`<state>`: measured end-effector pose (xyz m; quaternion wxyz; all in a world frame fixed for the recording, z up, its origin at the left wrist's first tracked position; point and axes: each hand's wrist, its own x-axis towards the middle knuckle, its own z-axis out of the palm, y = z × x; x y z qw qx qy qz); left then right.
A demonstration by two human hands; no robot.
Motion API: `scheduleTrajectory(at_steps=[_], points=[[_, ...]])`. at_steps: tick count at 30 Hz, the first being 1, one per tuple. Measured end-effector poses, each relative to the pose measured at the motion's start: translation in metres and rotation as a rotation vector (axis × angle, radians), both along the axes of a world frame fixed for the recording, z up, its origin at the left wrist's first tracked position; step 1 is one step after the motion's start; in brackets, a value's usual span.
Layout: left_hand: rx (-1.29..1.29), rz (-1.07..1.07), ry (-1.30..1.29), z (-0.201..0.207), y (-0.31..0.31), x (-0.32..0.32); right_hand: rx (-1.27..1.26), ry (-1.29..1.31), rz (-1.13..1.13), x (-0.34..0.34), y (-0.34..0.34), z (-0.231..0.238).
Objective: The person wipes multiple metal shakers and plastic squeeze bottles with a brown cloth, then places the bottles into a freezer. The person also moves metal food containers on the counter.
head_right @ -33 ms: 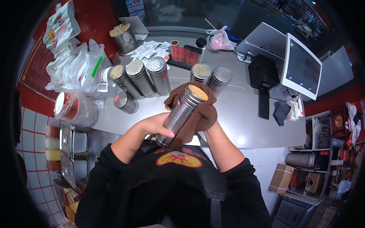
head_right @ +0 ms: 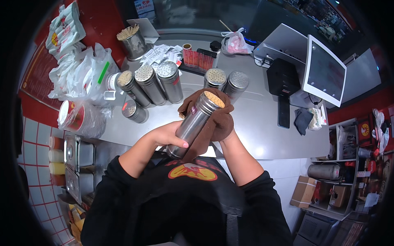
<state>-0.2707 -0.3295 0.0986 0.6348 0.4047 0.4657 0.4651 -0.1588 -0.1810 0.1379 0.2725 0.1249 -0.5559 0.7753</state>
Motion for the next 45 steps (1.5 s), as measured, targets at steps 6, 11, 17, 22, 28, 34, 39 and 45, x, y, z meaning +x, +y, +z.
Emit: scheduleTrajectory(at_steps=[6, 11, 17, 22, 28, 34, 39, 45], points=[[-0.17, 0.368, 1.087, 0.031, 0.002, 0.031, -0.242, -0.298, -0.398, 0.001, -0.006, -0.009], [-0.073, 0.058, 0.255, 0.012, -0.016, 0.001, -0.106, 0.043, -0.213, 0.006, 0.01, -0.009], [-0.1, 0.266, 0.07, -0.008, -0.022, 0.027, 0.057, 0.061, -0.13, 0.01, 0.024, 0.008], [0.272, 0.824, 1.265, 0.007, -0.025, 0.038, -0.169, -0.161, -0.319, 0.021, 0.024, 0.007], [0.123, 0.701, 0.886, 0.013, -0.028, 0.043, -0.324, -0.106, -0.163, 0.02, 0.026, -0.001], [0.091, 0.558, 0.508, 0.008, -0.026, 0.041, -0.016, 0.067, -0.203, 0.024, 0.015, 0.011], [0.1, 0.35, 0.183, -0.005, -0.024, 0.033, 0.031, 0.054, -0.231, 0.038, 0.014, 0.02], [-0.068, 0.074, -0.803, -0.025, -0.022, 0.051, 0.091, 0.177, -0.039, 0.04, 0.018, 0.026]])
